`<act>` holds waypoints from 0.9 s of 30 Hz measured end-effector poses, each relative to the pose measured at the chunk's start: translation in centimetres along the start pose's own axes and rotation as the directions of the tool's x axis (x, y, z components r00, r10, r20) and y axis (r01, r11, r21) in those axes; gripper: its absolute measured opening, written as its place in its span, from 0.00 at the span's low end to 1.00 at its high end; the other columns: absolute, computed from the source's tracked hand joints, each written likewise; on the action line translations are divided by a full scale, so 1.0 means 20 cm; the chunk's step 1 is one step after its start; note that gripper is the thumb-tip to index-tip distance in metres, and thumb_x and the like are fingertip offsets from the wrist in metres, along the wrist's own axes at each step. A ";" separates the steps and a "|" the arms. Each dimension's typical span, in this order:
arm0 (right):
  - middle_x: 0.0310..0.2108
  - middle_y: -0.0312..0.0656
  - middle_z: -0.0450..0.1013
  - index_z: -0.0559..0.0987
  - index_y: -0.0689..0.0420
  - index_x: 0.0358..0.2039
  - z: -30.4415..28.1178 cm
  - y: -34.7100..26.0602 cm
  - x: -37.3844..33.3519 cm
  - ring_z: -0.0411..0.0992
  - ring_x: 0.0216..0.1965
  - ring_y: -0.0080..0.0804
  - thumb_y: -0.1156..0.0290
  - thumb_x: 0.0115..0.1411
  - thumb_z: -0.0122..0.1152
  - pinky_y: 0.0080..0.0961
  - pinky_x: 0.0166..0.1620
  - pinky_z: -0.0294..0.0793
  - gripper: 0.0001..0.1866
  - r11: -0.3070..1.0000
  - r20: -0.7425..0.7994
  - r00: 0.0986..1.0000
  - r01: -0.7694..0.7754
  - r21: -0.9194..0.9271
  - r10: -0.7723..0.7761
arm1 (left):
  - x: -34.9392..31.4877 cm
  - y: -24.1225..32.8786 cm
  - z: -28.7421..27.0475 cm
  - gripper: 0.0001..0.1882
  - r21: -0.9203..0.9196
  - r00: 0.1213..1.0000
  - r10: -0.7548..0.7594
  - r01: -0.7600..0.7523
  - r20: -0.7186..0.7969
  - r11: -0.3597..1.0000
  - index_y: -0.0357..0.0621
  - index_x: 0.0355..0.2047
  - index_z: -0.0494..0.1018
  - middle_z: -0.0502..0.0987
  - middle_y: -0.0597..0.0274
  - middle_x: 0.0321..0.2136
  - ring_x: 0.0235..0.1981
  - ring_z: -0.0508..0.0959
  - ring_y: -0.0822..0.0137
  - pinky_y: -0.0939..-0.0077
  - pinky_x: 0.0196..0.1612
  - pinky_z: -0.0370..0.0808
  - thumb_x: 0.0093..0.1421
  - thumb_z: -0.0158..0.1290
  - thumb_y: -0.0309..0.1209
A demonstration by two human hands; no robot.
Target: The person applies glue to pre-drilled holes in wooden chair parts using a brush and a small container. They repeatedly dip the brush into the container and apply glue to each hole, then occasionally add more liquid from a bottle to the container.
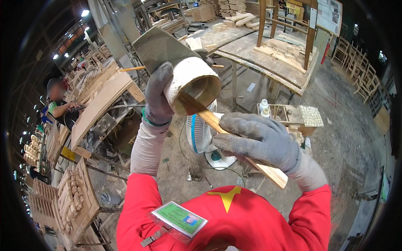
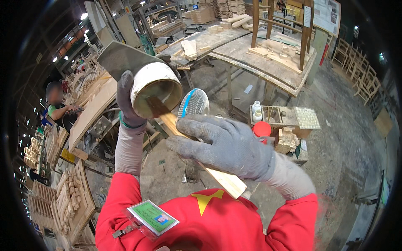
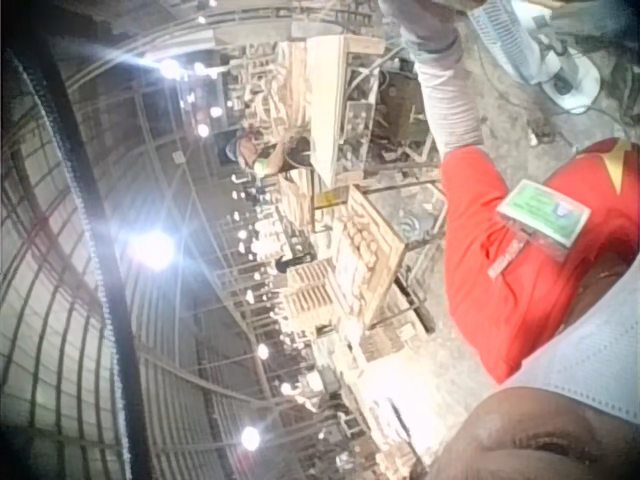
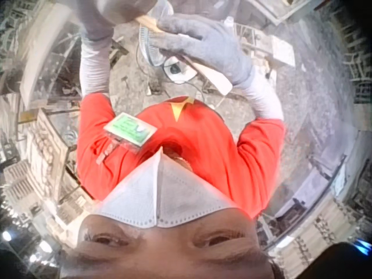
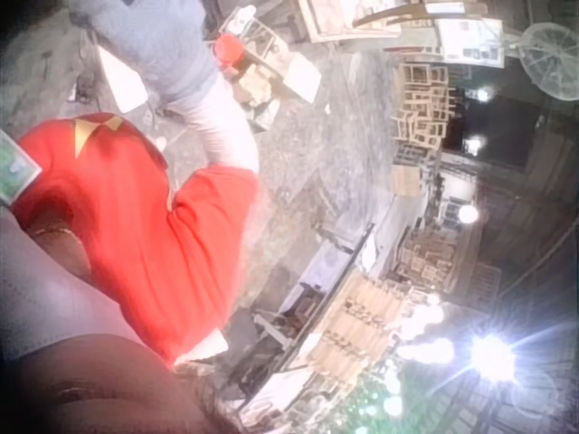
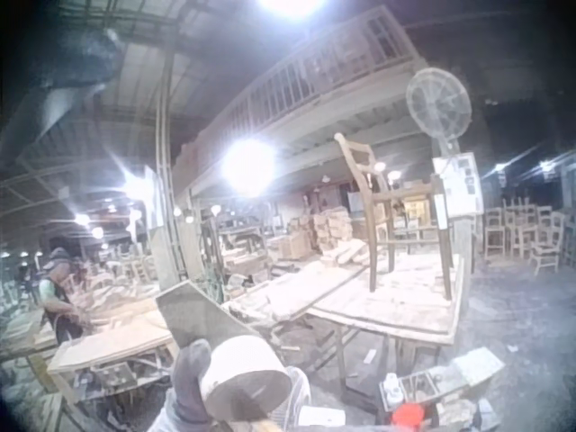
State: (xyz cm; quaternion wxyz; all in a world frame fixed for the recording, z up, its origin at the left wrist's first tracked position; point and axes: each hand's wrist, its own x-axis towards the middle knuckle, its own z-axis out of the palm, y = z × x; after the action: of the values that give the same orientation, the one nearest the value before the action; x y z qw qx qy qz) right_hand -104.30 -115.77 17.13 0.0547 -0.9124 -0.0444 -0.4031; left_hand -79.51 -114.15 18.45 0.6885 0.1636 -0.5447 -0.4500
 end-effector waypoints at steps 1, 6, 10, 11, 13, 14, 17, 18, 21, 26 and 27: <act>0.42 0.48 0.73 0.74 0.50 0.45 0.02 0.00 0.00 0.74 0.41 0.43 0.71 0.48 0.62 0.30 0.40 0.76 0.21 0.998 -0.051 0.998 -0.022 0.051 0.025 | -0.01 -0.02 -0.03 0.23 0.053 0.998 0.031 -0.028 -0.048 0.998 0.30 0.47 0.67 0.74 0.47 0.43 0.45 0.75 0.57 0.64 0.51 0.70 0.60 0.41 0.39; 0.40 0.44 0.75 0.78 0.50 0.42 0.06 -0.01 0.08 0.75 0.39 0.39 0.73 0.41 0.66 0.29 0.40 0.76 0.23 0.974 -0.355 0.930 -0.009 0.227 0.091 | -0.05 -0.08 -0.11 0.44 -0.137 0.994 0.076 -0.086 -0.075 0.987 0.29 0.55 0.57 0.66 0.40 0.51 0.50 0.70 0.50 0.55 0.54 0.67 0.54 0.40 0.61; 0.36 0.48 0.74 0.77 0.59 0.37 0.09 -0.07 0.15 0.75 0.36 0.39 0.68 0.47 0.56 0.27 0.30 0.76 0.16 0.976 -0.008 0.982 0.185 -0.113 -0.187 | -0.06 -0.06 -0.13 0.34 -0.049 0.997 0.075 -0.076 -0.032 0.996 0.33 0.53 0.62 0.70 0.46 0.48 0.50 0.71 0.53 0.57 0.56 0.65 0.55 0.46 0.50; 0.36 0.50 0.73 0.76 0.62 0.37 0.06 -0.09 0.17 0.74 0.36 0.40 0.67 0.46 0.56 0.27 0.30 0.76 0.17 0.951 0.107 0.967 0.247 -0.186 -0.230 | -0.06 -0.05 -0.14 0.34 -0.043 0.997 0.057 -0.059 -0.059 0.997 0.33 0.52 0.62 0.71 0.46 0.47 0.49 0.72 0.53 0.57 0.56 0.65 0.55 0.46 0.50; 0.35 0.51 0.72 0.75 0.62 0.36 0.03 -0.10 0.19 0.74 0.34 0.41 0.65 0.47 0.54 0.27 0.27 0.74 0.17 0.903 0.307 0.920 0.331 -0.273 -0.245 | -0.07 -0.04 -0.16 0.33 -0.031 0.993 0.021 -0.024 -0.112 0.999 0.33 0.52 0.62 0.71 0.46 0.47 0.48 0.72 0.53 0.58 0.56 0.66 0.55 0.46 0.49; 0.33 0.50 0.72 0.76 0.60 0.34 0.03 -0.10 0.19 0.74 0.32 0.41 0.64 0.48 0.53 0.27 0.24 0.73 0.15 0.890 0.388 0.894 0.349 -0.294 -0.222 | -0.07 -0.03 -0.16 0.31 -0.042 0.993 0.027 -0.033 -0.119 0.999 0.33 0.50 0.64 0.72 0.47 0.46 0.47 0.73 0.54 0.59 0.54 0.67 0.55 0.46 0.47; 0.31 0.52 0.72 0.75 0.62 0.32 -0.01 -0.09 0.21 0.73 0.30 0.41 0.64 0.48 0.52 0.26 0.22 0.72 0.15 0.844 0.470 0.852 0.415 -0.339 -0.230 | -0.08 -0.01 -0.20 0.28 0.080 0.990 -0.036 0.047 -0.133 0.996 0.33 0.48 0.66 0.73 0.48 0.45 0.47 0.74 0.55 0.62 0.53 0.68 0.55 0.45 0.44; 0.31 0.53 0.72 0.74 0.64 0.32 -0.03 -0.08 0.22 0.73 0.30 0.41 0.64 0.47 0.53 0.26 0.22 0.72 0.16 0.827 0.473 0.846 0.438 -0.353 -0.246 | -0.07 0.00 -0.21 0.26 0.053 0.992 -0.084 0.089 -0.098 0.995 0.33 0.48 0.66 0.73 0.48 0.45 0.46 0.74 0.56 0.63 0.53 0.68 0.55 0.47 0.42; 0.31 0.57 0.71 0.73 0.69 0.32 -0.07 -0.04 0.28 0.73 0.31 0.41 0.65 0.46 0.54 0.26 0.21 0.71 0.18 0.787 0.487 0.819 0.504 -0.356 -0.305 | -0.06 0.06 -0.27 0.23 0.494 0.994 0.092 -0.112 0.065 0.862 0.34 0.47 0.67 0.72 0.49 0.46 0.47 0.74 0.56 0.65 0.53 0.68 0.55 0.53 0.36; 0.31 0.57 0.72 0.75 0.68 0.30 -0.09 -0.01 0.35 0.74 0.31 0.41 0.69 0.44 0.58 0.26 0.22 0.72 0.15 0.801 0.510 0.809 0.498 -0.332 -0.292 | -0.07 0.05 -0.31 0.25 0.852 0.835 0.306 -0.510 0.458 0.117 0.35 0.50 0.65 0.70 0.49 0.49 0.50 0.71 0.55 0.66 0.54 0.67 0.52 0.59 0.25; 0.31 0.57 0.72 0.75 0.67 0.30 -0.09 -0.01 0.34 0.74 0.32 0.41 0.70 0.44 0.59 0.26 0.24 0.73 0.14 0.809 0.461 0.838 0.474 -0.348 -0.293 | -0.09 0.06 -0.34 0.25 0.848 0.849 0.308 -0.496 0.429 0.188 0.35 0.50 0.65 0.70 0.48 0.49 0.50 0.71 0.55 0.66 0.54 0.67 0.52 0.58 0.26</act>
State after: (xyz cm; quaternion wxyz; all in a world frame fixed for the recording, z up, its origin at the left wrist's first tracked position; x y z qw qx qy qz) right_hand -101.12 -115.55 23.44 -0.2511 -0.9318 -0.1472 -0.2170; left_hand -72.91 -113.93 15.77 0.5064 0.3459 -0.7776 0.1385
